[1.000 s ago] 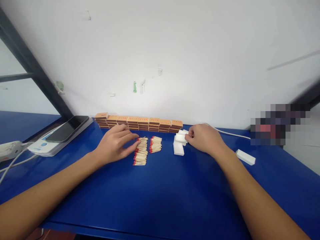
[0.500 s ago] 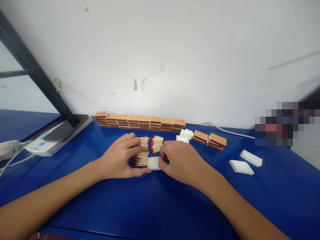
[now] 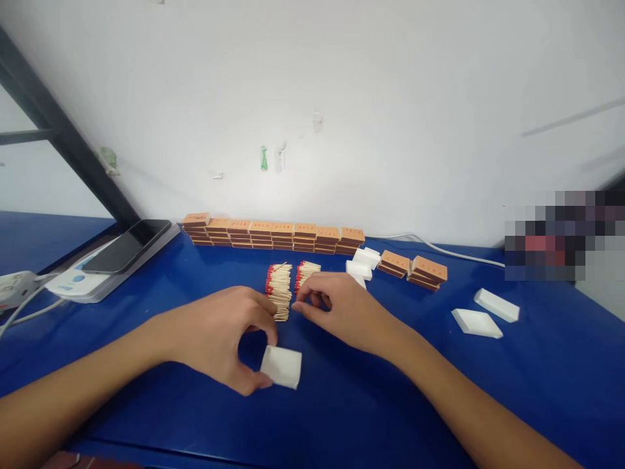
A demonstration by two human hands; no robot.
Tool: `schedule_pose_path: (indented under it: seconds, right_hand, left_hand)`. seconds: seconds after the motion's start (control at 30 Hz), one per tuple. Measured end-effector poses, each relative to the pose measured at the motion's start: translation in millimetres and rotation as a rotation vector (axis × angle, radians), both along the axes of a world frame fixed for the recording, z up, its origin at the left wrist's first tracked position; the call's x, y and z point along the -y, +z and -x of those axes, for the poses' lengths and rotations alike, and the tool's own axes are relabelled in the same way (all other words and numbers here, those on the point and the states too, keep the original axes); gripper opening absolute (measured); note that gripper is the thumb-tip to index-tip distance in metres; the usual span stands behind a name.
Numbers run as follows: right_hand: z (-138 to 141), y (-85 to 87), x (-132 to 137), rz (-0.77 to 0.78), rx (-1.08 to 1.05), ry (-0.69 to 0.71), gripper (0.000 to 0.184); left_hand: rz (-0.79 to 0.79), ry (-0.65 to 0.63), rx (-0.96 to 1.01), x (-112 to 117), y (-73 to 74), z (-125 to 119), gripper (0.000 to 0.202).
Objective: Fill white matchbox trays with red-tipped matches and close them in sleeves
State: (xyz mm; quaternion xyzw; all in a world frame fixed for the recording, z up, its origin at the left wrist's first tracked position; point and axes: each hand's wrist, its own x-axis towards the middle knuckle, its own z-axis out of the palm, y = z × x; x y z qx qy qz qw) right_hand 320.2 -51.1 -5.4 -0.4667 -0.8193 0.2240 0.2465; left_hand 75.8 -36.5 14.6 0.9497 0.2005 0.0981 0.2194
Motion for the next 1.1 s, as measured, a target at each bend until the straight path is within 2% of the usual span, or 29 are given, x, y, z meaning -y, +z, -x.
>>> schedule_pose_path:
  seconds: [0.13, 0.23, 0.3, 0.5, 0.7, 0.83, 1.1]
  right_hand:
    - [16.9, -8.1, 7.3, -0.046, 0.03, 0.062, 0.005]
    - [24.2, -12.5, 10.7, -0.087, 0.071, 0.088, 0.005]
    - [25.9, -14.2, 11.2, -0.1, 0.102, 0.097, 0.007]
    - [29.4, -14.3, 11.3, -0.109, 0.134, 0.074, 0.009]
    - [30.8, -14.5, 12.4, -0.102, 0.165, 0.068, 0.012]
    - [28.7, -15.2, 14.1, -0.129, 0.184, 0.058, 0.006]
    - [26.2, -17.2, 13.9, -0.121, 0.194, 0.099, 0.012]
  left_hand:
    - [0.027, 0.021, -0.042, 0.5, 32.5, 14.9, 0.021]
    - [-0.01, 0.072, -0.037, -2.5, 39.3, 27.9, 0.017]
    - [0.005, 0.09, -0.042, -4.7, 33.2, 36.9, 0.017]
    - [0.02, 0.128, 0.014, -8.5, 0.1, 52.4, 0.025]
    - [-0.121, 0.109, 0.082, -5.6, -20.2, 53.0, 0.029]
    - [-0.159, 0.085, 0.1, -3.7, -28.4, 54.7, 0.033]
    - [-0.115, 0.117, 0.115, -10.5, -30.4, 57.8, 0.033]
